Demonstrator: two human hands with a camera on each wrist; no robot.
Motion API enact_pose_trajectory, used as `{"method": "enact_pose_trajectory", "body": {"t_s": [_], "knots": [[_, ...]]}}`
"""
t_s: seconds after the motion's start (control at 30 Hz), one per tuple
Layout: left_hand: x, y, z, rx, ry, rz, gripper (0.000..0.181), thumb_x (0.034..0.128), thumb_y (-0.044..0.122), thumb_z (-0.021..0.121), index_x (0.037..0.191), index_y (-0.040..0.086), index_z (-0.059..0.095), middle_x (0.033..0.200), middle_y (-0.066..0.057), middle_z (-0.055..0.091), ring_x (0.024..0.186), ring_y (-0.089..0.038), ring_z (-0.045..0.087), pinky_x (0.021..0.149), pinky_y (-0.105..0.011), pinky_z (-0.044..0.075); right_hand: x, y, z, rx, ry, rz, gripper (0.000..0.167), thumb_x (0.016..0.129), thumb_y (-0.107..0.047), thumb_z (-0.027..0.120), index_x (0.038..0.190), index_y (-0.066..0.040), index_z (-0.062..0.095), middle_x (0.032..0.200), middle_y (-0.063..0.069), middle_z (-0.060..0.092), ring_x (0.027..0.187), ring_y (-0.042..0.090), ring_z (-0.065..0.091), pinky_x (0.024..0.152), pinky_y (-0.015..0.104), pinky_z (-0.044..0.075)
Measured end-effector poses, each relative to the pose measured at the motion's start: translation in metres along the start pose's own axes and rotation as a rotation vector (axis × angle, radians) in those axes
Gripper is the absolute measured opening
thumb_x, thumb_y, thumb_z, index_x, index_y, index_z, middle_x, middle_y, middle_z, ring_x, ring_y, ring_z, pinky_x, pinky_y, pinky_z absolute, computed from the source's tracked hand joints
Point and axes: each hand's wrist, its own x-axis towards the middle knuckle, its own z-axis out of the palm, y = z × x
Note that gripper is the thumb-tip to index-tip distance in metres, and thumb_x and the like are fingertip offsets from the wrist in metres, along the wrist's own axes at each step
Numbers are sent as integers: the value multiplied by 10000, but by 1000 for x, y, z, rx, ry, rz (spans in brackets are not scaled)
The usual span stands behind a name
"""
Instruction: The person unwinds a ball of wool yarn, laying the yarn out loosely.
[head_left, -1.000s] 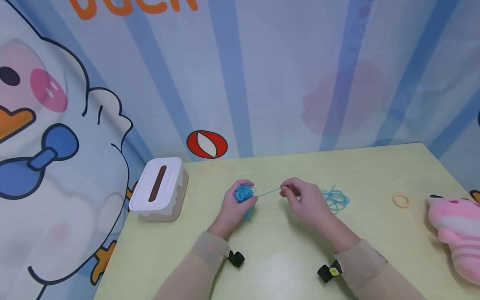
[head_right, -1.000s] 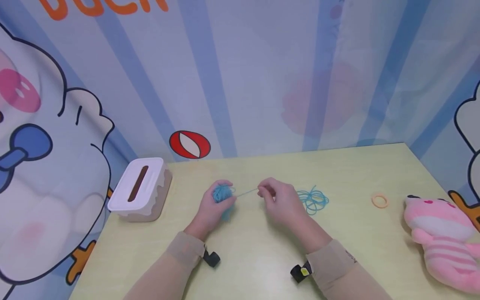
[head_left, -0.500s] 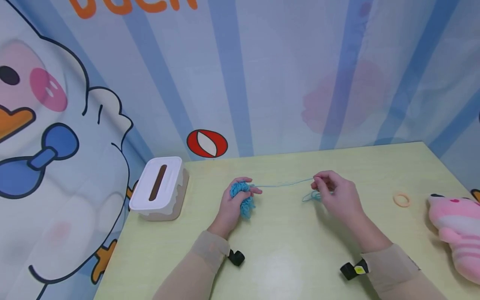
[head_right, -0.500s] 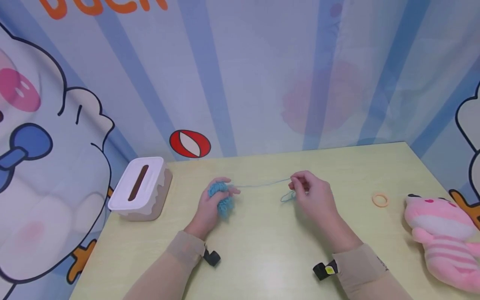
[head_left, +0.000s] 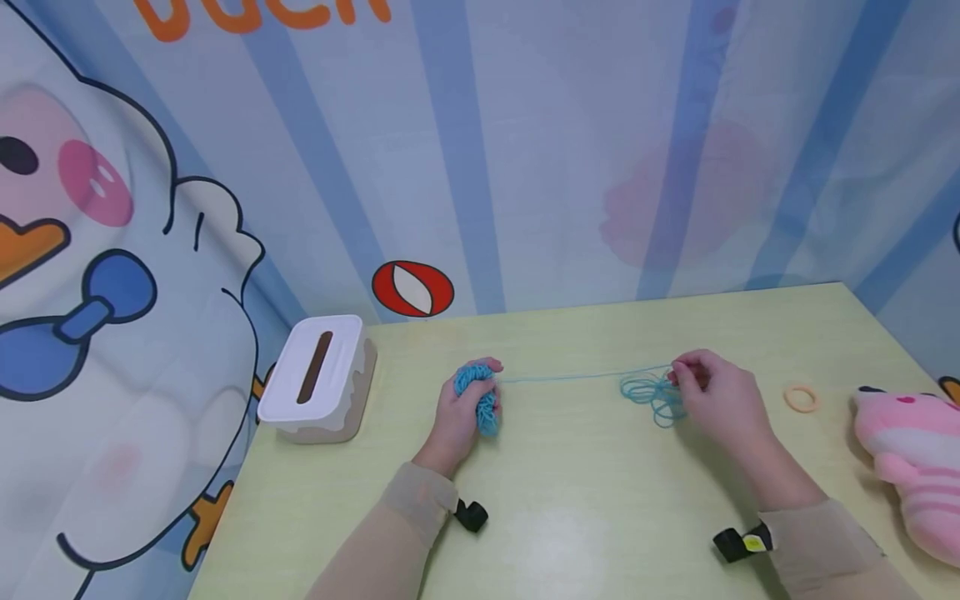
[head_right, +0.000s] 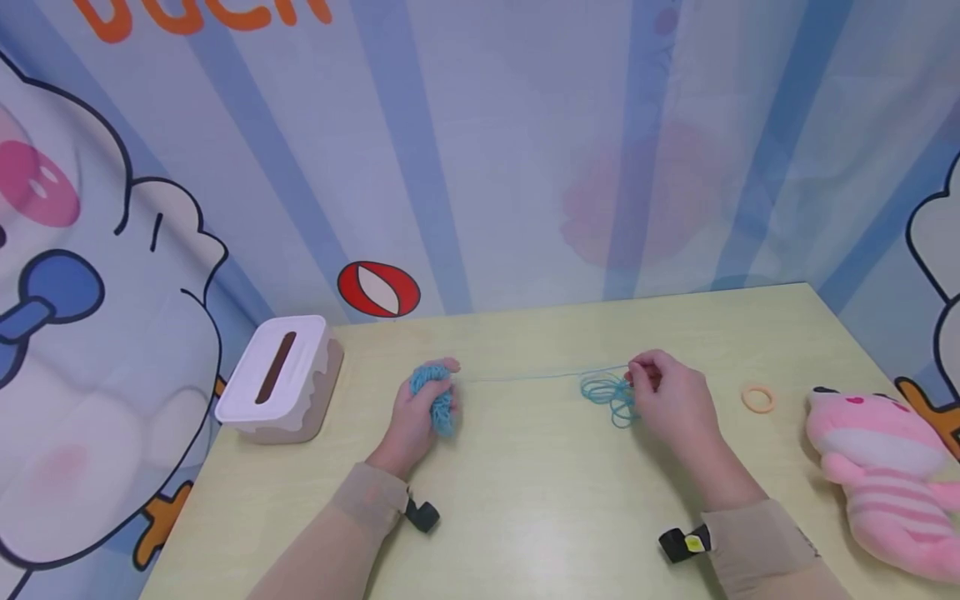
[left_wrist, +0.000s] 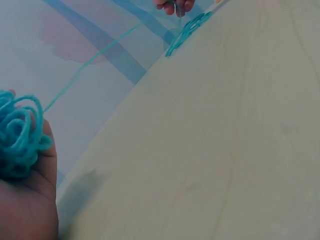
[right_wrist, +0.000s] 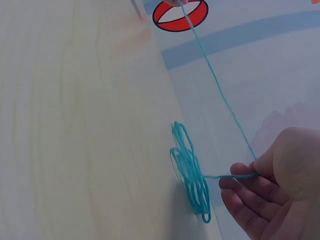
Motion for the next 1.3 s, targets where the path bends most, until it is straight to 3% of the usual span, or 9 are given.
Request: {"method": "enact_pose_trajectory", "body": {"t_s": [0.27,0.5,0.6,0.67,0.83,1.0,1.13,1.23,1.3], "knots": [[1,-1,1,39,15,8,357,1120,183,563,1386,-54,585,1134,-91,751,851,-219,657,788,-243,619,-1,18,-8,-118,-9,87,352,1100,-278,621,1258,4,761,1177,264,790,981,404,731,755,448,548],[-1,-1,0,109,19,-46,306,1127,221,559,1338,46,695,1238,-270,727,948,-188,747,911,-237,634,-3,18,-4,-170,-93,113,361,1059,-280,666,1258,-7,794,1305,303,753,1204,565,686,915,656,579],[-1,-1,1,120,1,-45,338,1132,215,550,1377,18,673,1301,-281,721,970,-162,757,935,-230,631,-2,12,1,-162,-79,98,332,1037,-226,660,1252,-10,793,1313,306,748,917,504,728,704,531,585],[0,-1,1,114,-14,-38,367,1137,205,549,1412,-22,636,1329,-241,723,993,-155,759,956,-234,631,-2,5,5,-127,-40,59,319,1029,-180,638,1256,-11,787,1365,323,718,701,438,676,559,433,507],[0,1,1,115,-50,-15,405,1143,210,548,1454,-46,592,1219,-119,747,1020,-169,756,978,-252,635,-2,-29,27,-12,42,-135,316,1030,-83,599,1289,-33,774,1432,289,702,729,426,719,638,430,526],[-1,1,0,105,-101,-7,439,1151,259,570,1496,-12,555,1175,-71,738,1034,-195,757,991,-271,639,-1,-68,64,93,-164,-278,430,1099,-175,626,1516,-69,634,1484,154,716,430,138,387,782,467,614],[0,0,-1,82,-140,-18,490,1151,310,588,1531,9,514,1172,-67,724,1030,-202,742,981,-287,646,0,-90,90,132,-321,-314,580,1138,-264,606,1655,-44,459,1569,106,663,883,238,793,1173,591,532],[0,-2,-1,68,-161,-3,503,1150,301,594,1546,14,479,1147,-59,709,992,-206,717,928,-300,654,2,-99,104,143,-387,-325,582,1143,-251,601,1652,-12,451,1507,125,707,1308,351,735,1168,580,543],[0,-2,-1,46,-173,9,497,1149,285,599,1553,33,460,1117,-57,697,953,-211,701,886,-311,657,4,-102,111,133,-403,-323,514,1136,-226,618,1596,-11,538,1391,125,772,1293,339,746,1110,543,590]]}}
